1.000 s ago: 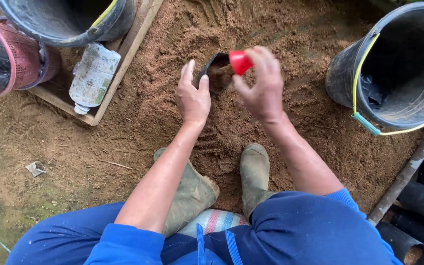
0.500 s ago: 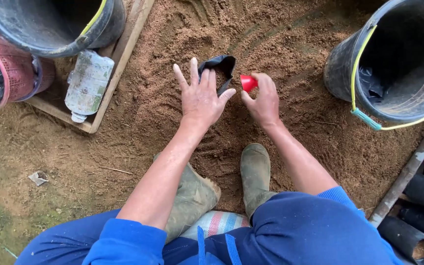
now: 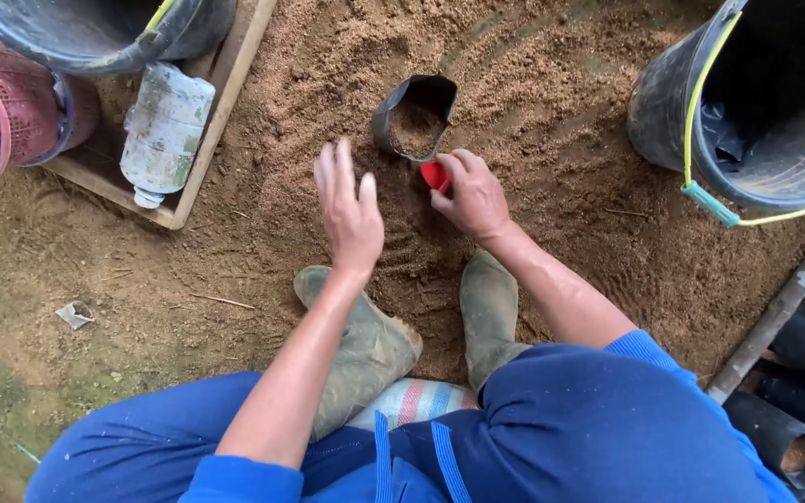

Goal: The person sits on the ground and fills a black planting pouch with soil using their hands. They then place the filled pouch into a bucket and repeat the process with another pouch.

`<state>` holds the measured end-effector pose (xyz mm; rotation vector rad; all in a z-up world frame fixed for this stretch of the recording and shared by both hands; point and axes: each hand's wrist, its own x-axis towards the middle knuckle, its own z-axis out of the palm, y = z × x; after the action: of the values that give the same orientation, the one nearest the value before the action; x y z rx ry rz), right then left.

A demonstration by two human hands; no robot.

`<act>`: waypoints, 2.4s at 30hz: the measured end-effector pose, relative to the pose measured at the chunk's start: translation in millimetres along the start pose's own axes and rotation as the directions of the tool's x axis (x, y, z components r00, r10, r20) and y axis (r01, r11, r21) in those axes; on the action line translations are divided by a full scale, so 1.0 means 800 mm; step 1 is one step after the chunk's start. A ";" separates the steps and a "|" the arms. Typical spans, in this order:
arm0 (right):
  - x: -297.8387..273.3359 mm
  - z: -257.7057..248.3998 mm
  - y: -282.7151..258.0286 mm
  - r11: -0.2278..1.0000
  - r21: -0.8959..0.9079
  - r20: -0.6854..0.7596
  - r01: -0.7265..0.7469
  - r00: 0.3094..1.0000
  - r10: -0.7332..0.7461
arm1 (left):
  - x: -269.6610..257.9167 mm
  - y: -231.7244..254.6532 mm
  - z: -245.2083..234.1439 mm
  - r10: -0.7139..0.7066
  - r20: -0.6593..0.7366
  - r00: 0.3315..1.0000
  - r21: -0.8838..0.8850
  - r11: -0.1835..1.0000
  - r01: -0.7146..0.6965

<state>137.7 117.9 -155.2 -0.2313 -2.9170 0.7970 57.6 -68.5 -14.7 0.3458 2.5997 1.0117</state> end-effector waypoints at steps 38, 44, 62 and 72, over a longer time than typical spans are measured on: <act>0.076 -0.184 -0.068 0.610 0.770 -0.056 -0.188 0.933 0.357 | 0.012 0.065 0.003 0.023 -0.212 0.977 -0.294 0.952 -0.086; 0.087 -0.127 -0.067 0.980 0.002 -0.347 0.201 0.919 -0.188 | 0.038 0.032 0.022 0.002 -0.142 0.990 -0.173 0.985 -0.027; 0.033 -0.079 0.022 0.970 0.140 -0.119 -0.200 0.969 0.217 | -0.083 -0.044 0.061 -0.453 0.423 0.785 0.002 0.867 0.499; 0.012 -0.017 0.046 0.989 -0.147 -0.053 0.016 0.998 -0.024 | -0.101 -0.024 0.087 -0.623 0.445 0.643 -0.202 0.630 0.750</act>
<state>134.5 157.9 -161.5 -0.2322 -2.9236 0.5643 156.5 -67.4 -58.5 -0.5328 1.8744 0.9885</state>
